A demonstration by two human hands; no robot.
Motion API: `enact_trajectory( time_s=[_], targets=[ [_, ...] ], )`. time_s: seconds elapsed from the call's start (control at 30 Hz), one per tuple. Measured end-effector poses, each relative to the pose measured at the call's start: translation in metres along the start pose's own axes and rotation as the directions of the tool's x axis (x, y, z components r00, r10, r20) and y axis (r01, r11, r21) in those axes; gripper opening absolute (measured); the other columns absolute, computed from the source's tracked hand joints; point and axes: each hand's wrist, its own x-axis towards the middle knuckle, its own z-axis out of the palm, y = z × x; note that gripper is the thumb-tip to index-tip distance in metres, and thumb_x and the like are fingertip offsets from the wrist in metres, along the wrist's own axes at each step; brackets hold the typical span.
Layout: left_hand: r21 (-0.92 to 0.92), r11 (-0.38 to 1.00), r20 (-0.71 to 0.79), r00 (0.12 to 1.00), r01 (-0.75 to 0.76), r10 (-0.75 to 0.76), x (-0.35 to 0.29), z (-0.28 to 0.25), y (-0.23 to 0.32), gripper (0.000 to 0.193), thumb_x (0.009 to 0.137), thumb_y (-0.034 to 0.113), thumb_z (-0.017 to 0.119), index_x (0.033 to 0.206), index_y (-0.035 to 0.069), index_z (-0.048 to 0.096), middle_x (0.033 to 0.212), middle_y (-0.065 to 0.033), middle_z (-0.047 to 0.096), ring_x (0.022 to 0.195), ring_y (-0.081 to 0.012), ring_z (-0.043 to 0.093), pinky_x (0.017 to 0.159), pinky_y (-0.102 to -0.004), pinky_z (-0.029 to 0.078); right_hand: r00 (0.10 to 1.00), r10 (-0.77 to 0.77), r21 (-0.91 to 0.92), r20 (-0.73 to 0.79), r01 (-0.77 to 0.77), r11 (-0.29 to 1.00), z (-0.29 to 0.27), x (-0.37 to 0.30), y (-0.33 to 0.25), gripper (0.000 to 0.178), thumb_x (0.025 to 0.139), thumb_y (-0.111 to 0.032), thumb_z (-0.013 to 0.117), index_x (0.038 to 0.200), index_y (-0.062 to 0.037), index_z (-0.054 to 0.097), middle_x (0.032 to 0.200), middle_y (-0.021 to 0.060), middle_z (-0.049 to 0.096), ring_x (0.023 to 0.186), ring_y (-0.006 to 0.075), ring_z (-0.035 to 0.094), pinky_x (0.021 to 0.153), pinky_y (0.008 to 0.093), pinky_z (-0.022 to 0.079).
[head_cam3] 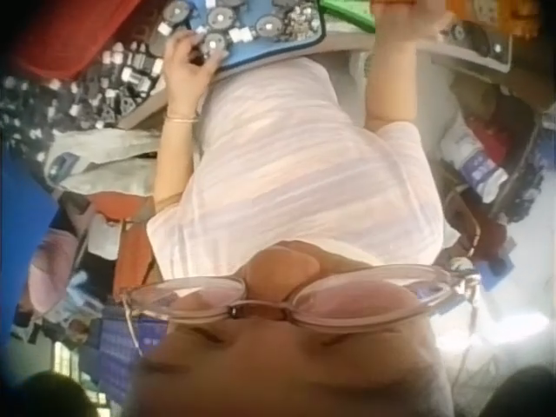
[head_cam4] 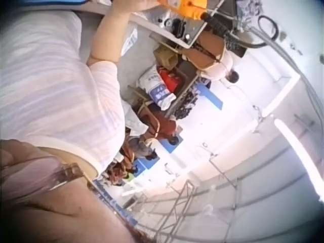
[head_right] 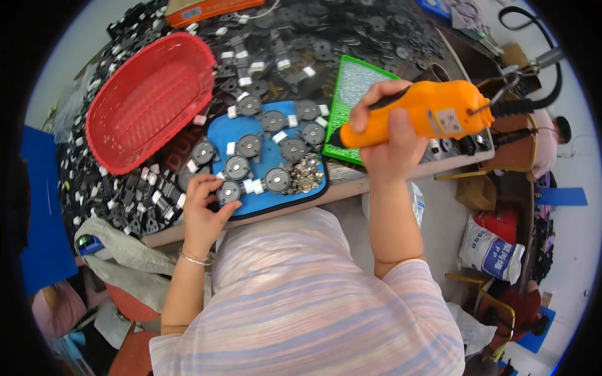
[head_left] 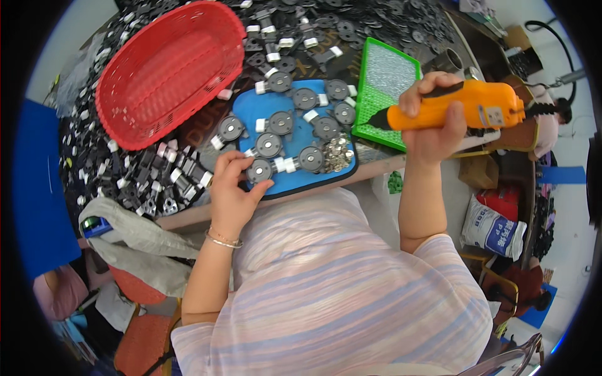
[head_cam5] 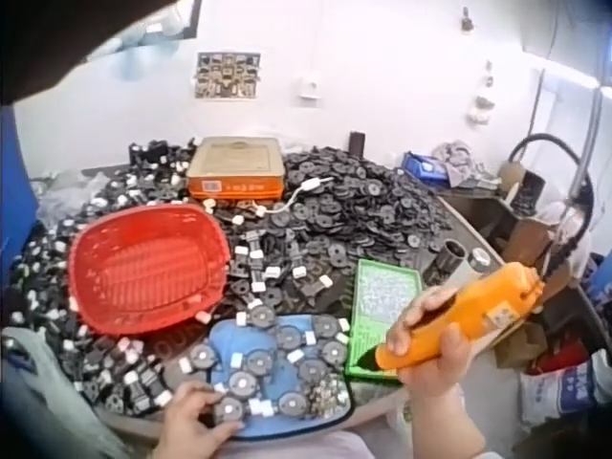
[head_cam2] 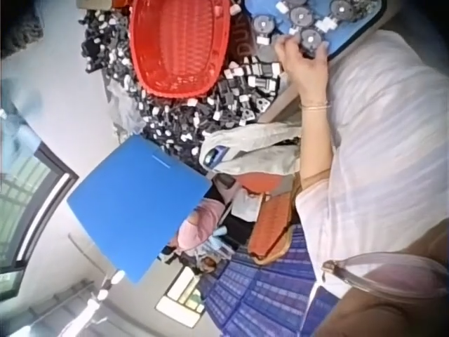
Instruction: The person is assembling small mechanical/electronic components using an electric screwdriver.
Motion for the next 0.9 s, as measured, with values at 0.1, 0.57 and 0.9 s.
enact_trajectory(
  time_s=[0.1,0.57,0.9],
  targets=[
    [-0.005,1.000,0.010,1.000,-0.002,0.002,0.000,-0.001,0.001,0.047,0.059,0.008,0.082,0.098,-0.002,0.059,0.109,-0.0108,0.053,0.084,-0.0206,0.058,0.068,-0.0274,0.051,0.972,0.010,0.110,0.233,-0.037,0.993,0.044,-0.012,0.014,0.042,0.085,-0.040,0.058,0.103,-0.0036,0.048,0.092,0.0119,0.051,0.064,0.0185,0.054,0.057,0.0312,0.046],
    [-0.040,0.999,-0.002,1.000,0.009,-0.009,-0.001,-0.002,0.003,0.045,0.058,0.004,0.081,0.098,-0.001,0.059,0.108,-0.0111,0.053,0.083,-0.0222,0.059,0.069,-0.0285,0.051,0.857,0.182,0.254,0.482,-0.335,0.907,0.127,-0.029,0.061,0.029,0.072,0.000,0.064,0.098,-0.0005,0.052,0.092,0.0104,0.053,0.081,0.0168,0.053,0.072,0.0282,0.045],
    [0.019,0.998,-0.033,0.997,-0.063,0.064,0.001,-0.002,0.004,0.042,0.057,0.003,0.081,0.093,0.000,0.059,0.097,-0.0084,0.050,0.074,-0.0208,0.055,0.065,-0.0286,0.048,0.828,0.171,0.133,0.534,-0.282,0.950,0.137,-0.029,0.070,0.041,0.081,-0.033,0.069,0.094,0.0004,0.051,0.084,0.0122,0.052,0.058,0.0146,0.055,0.052,0.0257,0.047]
  ],
)
